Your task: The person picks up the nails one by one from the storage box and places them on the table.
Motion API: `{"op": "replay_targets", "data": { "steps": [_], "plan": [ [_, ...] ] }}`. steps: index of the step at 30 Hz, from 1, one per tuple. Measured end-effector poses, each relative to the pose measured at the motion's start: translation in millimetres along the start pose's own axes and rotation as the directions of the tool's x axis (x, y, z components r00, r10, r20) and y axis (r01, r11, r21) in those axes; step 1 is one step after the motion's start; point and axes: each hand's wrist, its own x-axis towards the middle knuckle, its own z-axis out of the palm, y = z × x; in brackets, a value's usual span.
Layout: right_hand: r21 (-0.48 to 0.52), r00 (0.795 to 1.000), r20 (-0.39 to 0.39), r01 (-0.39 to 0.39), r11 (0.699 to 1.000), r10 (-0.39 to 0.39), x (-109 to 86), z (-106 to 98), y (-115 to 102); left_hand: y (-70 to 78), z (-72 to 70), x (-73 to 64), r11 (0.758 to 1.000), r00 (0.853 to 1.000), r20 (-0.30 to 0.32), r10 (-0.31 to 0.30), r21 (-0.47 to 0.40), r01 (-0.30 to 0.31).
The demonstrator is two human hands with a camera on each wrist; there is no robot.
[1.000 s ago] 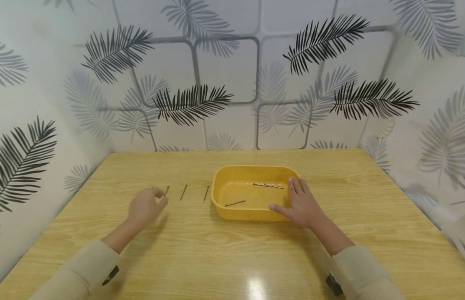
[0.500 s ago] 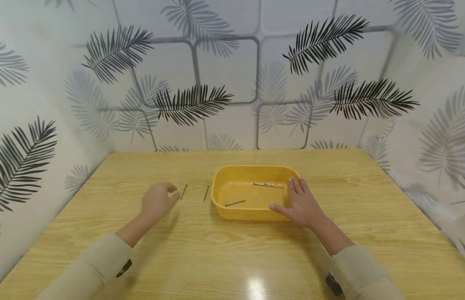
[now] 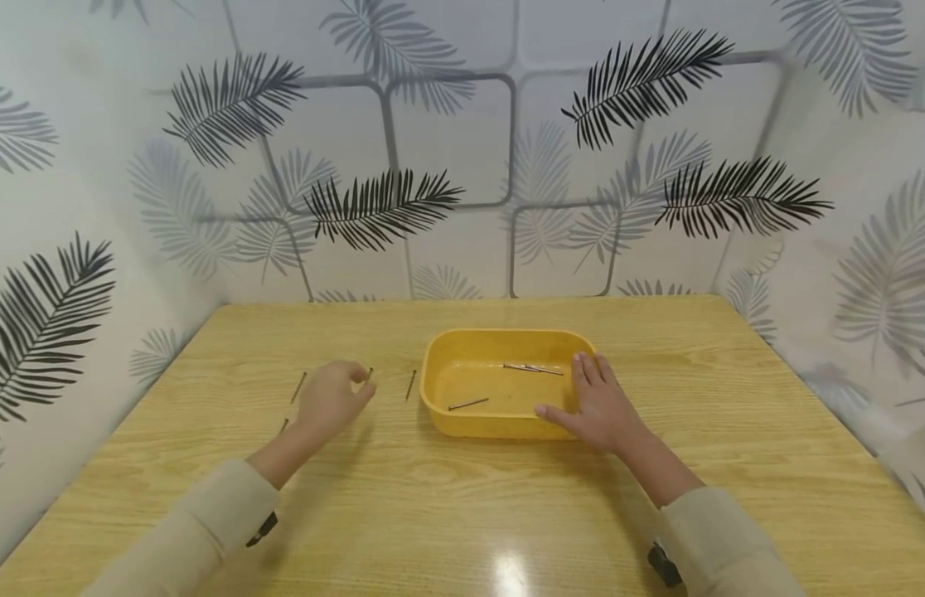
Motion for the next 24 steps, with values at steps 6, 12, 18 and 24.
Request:
{"op": "replay_targets", "data": {
  "steps": [6,12,18,24],
  "plan": [
    [-0.031,1.0,0.025,-0.017,0.999,0.017,-0.2,-0.9,0.3,4.5,2.8,0.6,1.0,1.0,0.001,0.001,-0.016,-0.001],
    [-0.044,0.998,0.052,-0.019,0.999,0.021,0.4,-2.0,0.5,9.1,5.6,1.0,0.999,1.0,-0.011,0.024,-0.031,-0.025],
    [-0.048,0.999,0.05,-0.016,0.999,0.018,0.0,-1.9,0.8,15.5,9.4,4.1,0.997,0.998,-0.029,0.058,-0.048,-0.06],
    [-0.046,0.999,0.047,-0.017,0.999,0.019,-0.9,-2.5,-1.1,25.3,13.3,8.0,0.993,0.996,0.009,0.093,-0.079,-0.092]
  ]
}}
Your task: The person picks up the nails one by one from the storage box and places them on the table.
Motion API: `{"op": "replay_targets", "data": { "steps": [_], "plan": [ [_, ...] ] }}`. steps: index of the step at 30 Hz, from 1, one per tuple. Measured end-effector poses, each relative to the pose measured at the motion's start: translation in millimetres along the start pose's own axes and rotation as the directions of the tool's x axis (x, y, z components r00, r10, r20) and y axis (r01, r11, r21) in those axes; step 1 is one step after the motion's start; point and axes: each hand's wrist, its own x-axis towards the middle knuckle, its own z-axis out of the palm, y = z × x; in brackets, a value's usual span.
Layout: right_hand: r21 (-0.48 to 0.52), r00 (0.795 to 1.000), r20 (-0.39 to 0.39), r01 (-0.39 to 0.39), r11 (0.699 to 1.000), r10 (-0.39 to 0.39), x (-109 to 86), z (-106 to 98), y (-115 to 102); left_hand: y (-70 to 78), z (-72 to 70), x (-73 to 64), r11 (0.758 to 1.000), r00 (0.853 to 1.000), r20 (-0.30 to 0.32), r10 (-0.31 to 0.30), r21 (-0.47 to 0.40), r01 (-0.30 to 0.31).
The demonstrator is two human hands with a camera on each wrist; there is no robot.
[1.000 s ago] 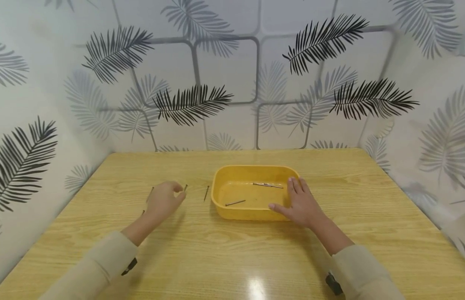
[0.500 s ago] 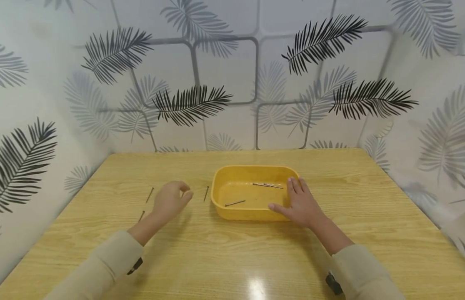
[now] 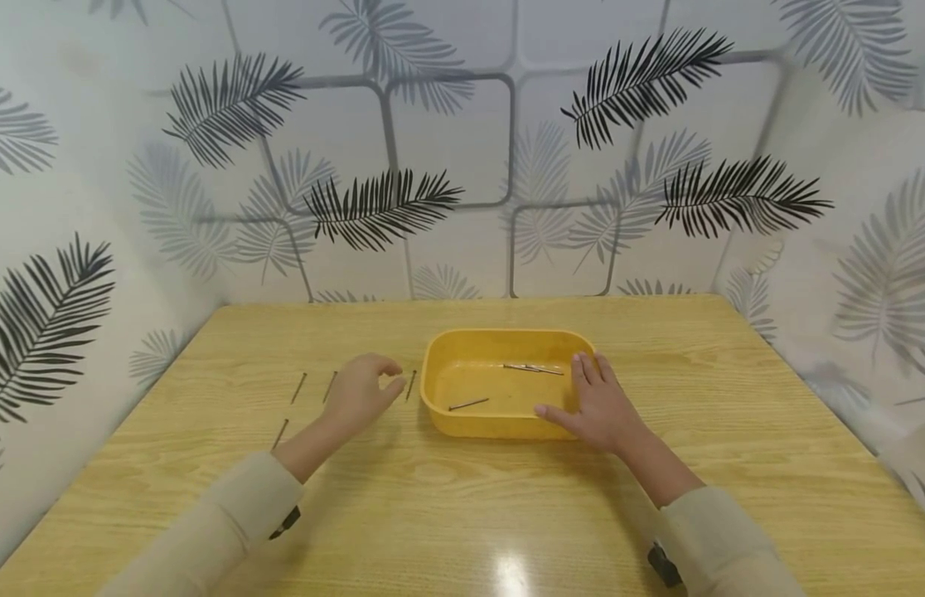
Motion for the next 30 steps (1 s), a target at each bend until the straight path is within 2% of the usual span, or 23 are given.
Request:
{"op": "replay_targets", "data": {
  "steps": [9,15,25,30],
  "plan": [
    [0.009,1.0,0.004,-0.008,1.0,0.008,0.5,1.3,1.5,17.8,8.0,9.5,0.999,0.998,0.056,0.041,-0.013,-0.04],
    [0.003,1.0,0.002,-0.003,1.0,0.003,0.3,0.1,1.4,29.1,13.5,14.5,0.996,0.992,0.106,0.076,-0.057,-0.07],
    [-0.008,1.0,-0.005,0.001,1.0,-0.001,0.6,-0.2,0.1,44.1,23.6,23.4,0.994,0.976,0.191,0.108,-0.051,-0.1],
    [-0.004,1.0,0.001,-0.002,1.0,0.002,1.4,1.3,2.4,51.2,31.3,32.2,0.992,0.956,0.266,0.122,-0.018,-0.122]
  ]
}}
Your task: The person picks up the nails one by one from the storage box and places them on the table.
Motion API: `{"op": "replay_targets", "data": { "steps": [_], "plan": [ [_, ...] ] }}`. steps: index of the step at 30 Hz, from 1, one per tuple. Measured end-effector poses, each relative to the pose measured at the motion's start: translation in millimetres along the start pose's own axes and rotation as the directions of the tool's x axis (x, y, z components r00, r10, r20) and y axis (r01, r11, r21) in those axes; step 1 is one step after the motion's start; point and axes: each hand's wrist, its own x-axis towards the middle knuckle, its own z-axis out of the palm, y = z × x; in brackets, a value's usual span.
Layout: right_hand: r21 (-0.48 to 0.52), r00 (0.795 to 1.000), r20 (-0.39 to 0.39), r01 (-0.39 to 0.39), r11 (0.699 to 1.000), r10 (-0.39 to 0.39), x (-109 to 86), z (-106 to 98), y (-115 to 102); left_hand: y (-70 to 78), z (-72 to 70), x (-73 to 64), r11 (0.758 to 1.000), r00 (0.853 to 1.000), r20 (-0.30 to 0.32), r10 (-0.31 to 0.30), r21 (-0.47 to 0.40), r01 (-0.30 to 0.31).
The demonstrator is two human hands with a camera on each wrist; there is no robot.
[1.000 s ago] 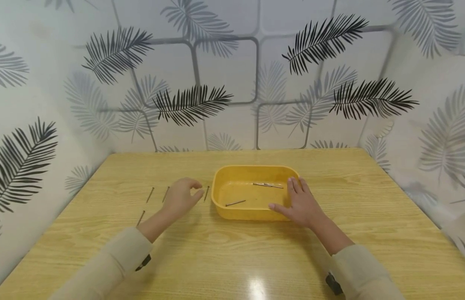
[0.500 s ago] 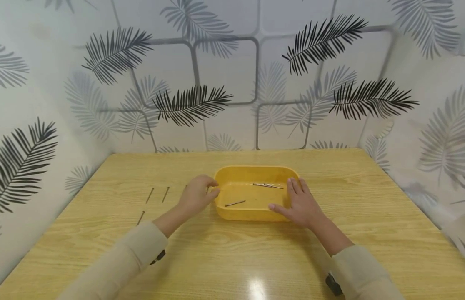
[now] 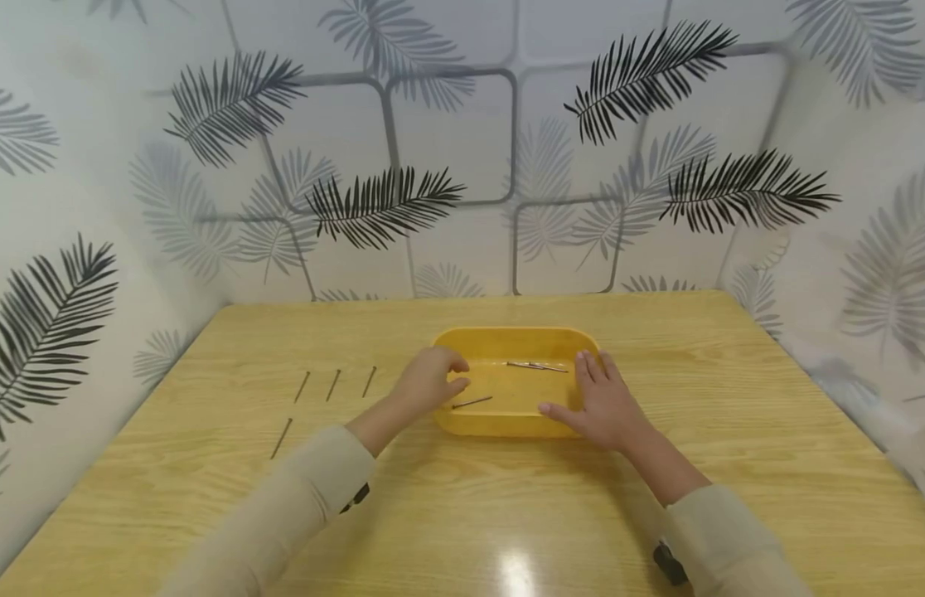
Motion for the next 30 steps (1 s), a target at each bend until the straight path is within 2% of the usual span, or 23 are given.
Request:
{"op": "replay_targets", "data": {
  "steps": [7,11,16,21,26,30],
  "plan": [
    [-0.005,1.0,-0.005,0.002,1.0,-0.002,0.4,0.7,1.4,3.6,11.6,17.2,0.987,0.993,0.12,0.004,0.158,-0.023],
    [-0.002,1.0,-0.004,0.007,1.0,-0.007,0.8,0.8,-0.2,4.9,14.9,22.7,0.98,0.984,0.178,-0.025,0.2,-0.011],
    [-0.006,1.0,-0.004,0.006,1.0,-0.006,0.5,1.7,-0.5,6.8,17.8,25.9,0.969,0.976,0.213,-0.046,0.247,-0.009],
    [-0.008,1.0,0.002,0.011,1.0,-0.011,-0.5,0.4,-2.1,10.1,20.5,27.7,0.957,0.96,0.266,-0.088,0.289,0.008],
    [-0.007,1.0,-0.003,0.007,1.0,-0.007,-1.4,-2.6,-2.4,16.0,20.6,30.8,0.921,0.96,0.267,-0.08,0.388,-0.031],
    [0.0,1.0,-0.003,0.009,1.0,-0.009,-1.6,-2.4,-2.7,17.5,21.6,32.0,0.902,0.958,0.266,-0.106,0.431,-0.019]
  ]
}}
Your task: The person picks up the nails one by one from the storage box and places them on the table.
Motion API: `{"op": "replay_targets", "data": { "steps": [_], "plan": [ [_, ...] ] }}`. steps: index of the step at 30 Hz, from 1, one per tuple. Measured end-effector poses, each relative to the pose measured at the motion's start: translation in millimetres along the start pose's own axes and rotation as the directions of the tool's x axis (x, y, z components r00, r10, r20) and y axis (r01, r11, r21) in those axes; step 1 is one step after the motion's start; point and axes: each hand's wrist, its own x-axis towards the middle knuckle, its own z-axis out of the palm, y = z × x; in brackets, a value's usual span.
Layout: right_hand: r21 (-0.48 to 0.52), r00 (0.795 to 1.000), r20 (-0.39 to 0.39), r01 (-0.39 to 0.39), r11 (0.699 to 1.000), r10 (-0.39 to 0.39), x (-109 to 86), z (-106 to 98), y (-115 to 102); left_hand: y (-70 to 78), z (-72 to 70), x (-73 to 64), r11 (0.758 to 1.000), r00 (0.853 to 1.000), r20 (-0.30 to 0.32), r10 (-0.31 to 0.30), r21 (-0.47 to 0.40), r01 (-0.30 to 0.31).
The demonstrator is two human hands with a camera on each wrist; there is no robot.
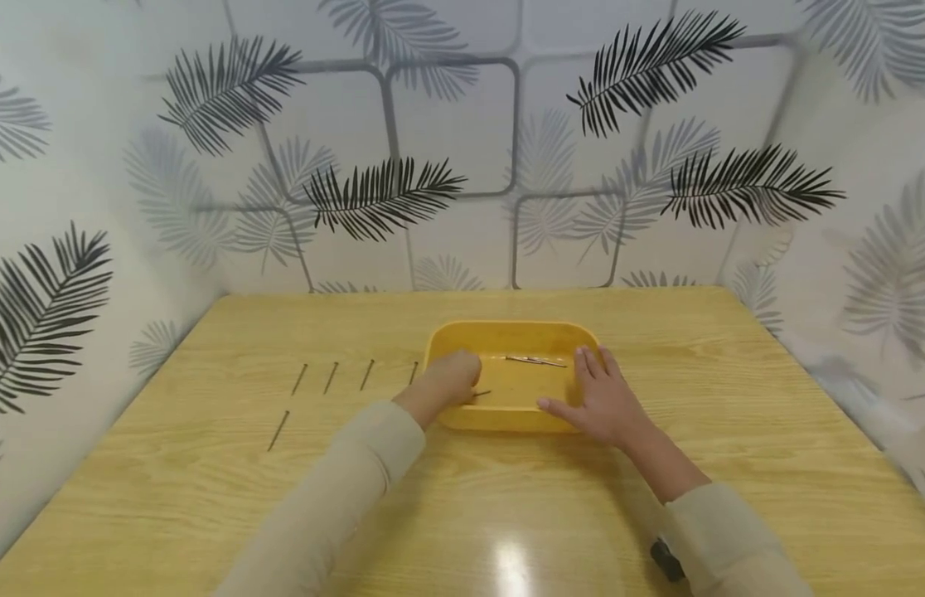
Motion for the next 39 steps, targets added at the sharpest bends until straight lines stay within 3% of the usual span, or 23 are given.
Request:
{"op": "replay_targets", "data": {
  "steps": [15,28,39],
  "plan": [
    [0.013,1.0,0.013,-0.017,1.0,0.017,1.8,3.7,3.4,-3.5,4.4,7.9,0.999,0.999,0.03,0.026,0.022,-0.026],
    [0.011,1.0,0.005,-0.015,1.0,0.015,0.2,6.5,3.4,-2.4,12.7,9.3,1.0,1.0,0.013,0.015,0.027,-0.015],
    [0.002,1.0,-0.004,-0.016,1.0,0.016,0.6,3.6,3.3,-0.7,8.5,10.4,1.0,0.999,0.049,0.019,0.013,-0.02]
  ]
}}
